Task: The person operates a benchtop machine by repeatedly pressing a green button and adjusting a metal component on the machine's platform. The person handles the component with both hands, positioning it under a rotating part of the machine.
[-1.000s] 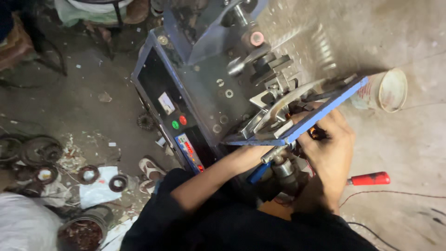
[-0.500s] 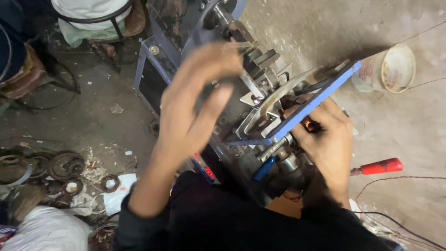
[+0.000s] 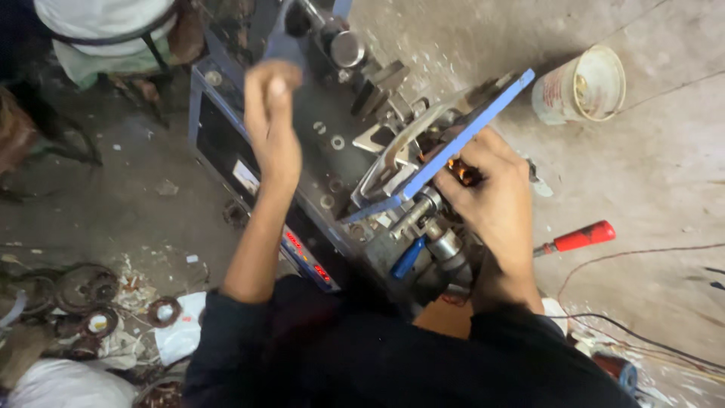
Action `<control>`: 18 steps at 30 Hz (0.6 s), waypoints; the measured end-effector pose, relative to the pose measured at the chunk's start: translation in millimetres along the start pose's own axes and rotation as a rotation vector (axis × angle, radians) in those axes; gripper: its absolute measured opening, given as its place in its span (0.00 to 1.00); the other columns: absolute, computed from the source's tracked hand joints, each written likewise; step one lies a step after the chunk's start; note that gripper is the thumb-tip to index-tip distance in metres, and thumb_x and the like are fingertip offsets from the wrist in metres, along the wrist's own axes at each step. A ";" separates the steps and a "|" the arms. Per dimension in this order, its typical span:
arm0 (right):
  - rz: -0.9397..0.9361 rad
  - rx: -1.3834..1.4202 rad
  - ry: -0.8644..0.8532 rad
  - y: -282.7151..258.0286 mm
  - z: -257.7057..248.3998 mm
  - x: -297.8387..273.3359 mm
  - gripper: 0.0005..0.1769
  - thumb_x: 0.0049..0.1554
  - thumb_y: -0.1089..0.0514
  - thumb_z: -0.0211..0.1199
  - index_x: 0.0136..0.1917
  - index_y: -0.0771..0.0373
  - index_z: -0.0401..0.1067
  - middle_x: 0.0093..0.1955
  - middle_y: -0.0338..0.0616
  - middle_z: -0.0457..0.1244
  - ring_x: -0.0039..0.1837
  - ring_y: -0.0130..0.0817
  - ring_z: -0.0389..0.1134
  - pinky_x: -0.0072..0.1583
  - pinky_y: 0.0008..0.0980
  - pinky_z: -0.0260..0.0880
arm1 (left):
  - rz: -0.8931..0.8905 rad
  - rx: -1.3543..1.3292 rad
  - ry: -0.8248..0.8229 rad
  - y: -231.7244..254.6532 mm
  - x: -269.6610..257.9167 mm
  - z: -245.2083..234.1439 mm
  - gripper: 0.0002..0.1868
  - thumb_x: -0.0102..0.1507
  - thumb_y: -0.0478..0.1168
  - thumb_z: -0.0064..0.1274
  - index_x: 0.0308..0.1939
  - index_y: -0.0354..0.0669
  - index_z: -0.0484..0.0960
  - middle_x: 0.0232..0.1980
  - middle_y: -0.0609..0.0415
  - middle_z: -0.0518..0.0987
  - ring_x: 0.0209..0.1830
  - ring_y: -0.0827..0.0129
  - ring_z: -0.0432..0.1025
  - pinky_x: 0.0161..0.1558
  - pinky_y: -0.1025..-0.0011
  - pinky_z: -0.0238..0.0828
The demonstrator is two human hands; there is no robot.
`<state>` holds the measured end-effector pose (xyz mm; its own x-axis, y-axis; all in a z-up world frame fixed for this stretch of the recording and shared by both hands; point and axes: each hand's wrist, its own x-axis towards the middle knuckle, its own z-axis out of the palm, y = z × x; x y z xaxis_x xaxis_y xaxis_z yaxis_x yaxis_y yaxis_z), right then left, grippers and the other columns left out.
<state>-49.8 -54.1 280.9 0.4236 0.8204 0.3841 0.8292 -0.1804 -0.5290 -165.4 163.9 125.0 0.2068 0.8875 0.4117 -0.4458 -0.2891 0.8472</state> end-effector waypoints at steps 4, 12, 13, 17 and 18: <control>0.025 -0.013 0.001 4.0 0.2 -0.5 0.13 0.52 0.67 0.71 0.52 0.65 0.77 0.52 0.46 0.68 0.49 0.37 0.71 0.52 0.31 0.70 | 0.172 -0.236 -0.358 27.8 23.4 32.8 0.22 0.78 0.51 0.42 0.57 0.31 0.72 0.58 0.51 0.74 0.59 0.70 0.65 0.67 0.74 0.59; -0.093 -0.016 0.024 13.7 1.0 -2.8 0.14 0.53 0.67 0.73 0.53 0.64 0.78 0.53 0.47 0.68 0.54 0.41 0.71 0.56 0.33 0.70 | -0.092 -0.722 -0.095 17.4 24.5 46.9 0.20 0.79 0.42 0.45 0.34 0.34 0.75 0.34 0.51 0.75 0.35 0.68 0.66 0.50 0.70 0.65; -0.129 -0.013 0.031 13.3 1.2 -1.7 0.15 0.53 0.67 0.72 0.54 0.64 0.78 0.53 0.47 0.68 0.55 0.41 0.71 0.57 0.34 0.70 | -0.129 -0.599 -0.051 18.6 20.3 41.5 0.18 0.76 0.42 0.44 0.35 0.34 0.76 0.36 0.51 0.77 0.35 0.69 0.65 0.45 0.72 0.63; -0.073 0.020 0.014 11.7 1.1 -1.6 0.14 0.53 0.66 0.73 0.53 0.64 0.78 0.53 0.47 0.68 0.54 0.40 0.72 0.56 0.33 0.70 | 0.301 0.156 0.052 47.5 -36.7 14.4 0.13 0.78 0.35 0.48 0.42 0.26 0.74 0.43 0.44 0.75 0.43 0.64 0.70 0.49 0.75 0.72; -0.061 0.011 0.007 12.7 0.6 -1.6 0.14 0.53 0.66 0.73 0.53 0.64 0.77 0.52 0.47 0.68 0.53 0.40 0.71 0.55 0.33 0.70 | 0.197 0.018 0.043 57.3 -61.5 9.1 0.10 0.75 0.34 0.47 0.41 0.30 0.75 0.39 0.49 0.76 0.34 0.70 0.69 0.40 0.77 0.69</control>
<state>-40.3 -57.4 273.1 0.3749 0.8256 0.4216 0.8495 -0.1238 -0.5129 -195.7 89.5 151.3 0.0798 0.8277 0.5555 -0.4583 -0.4645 0.7578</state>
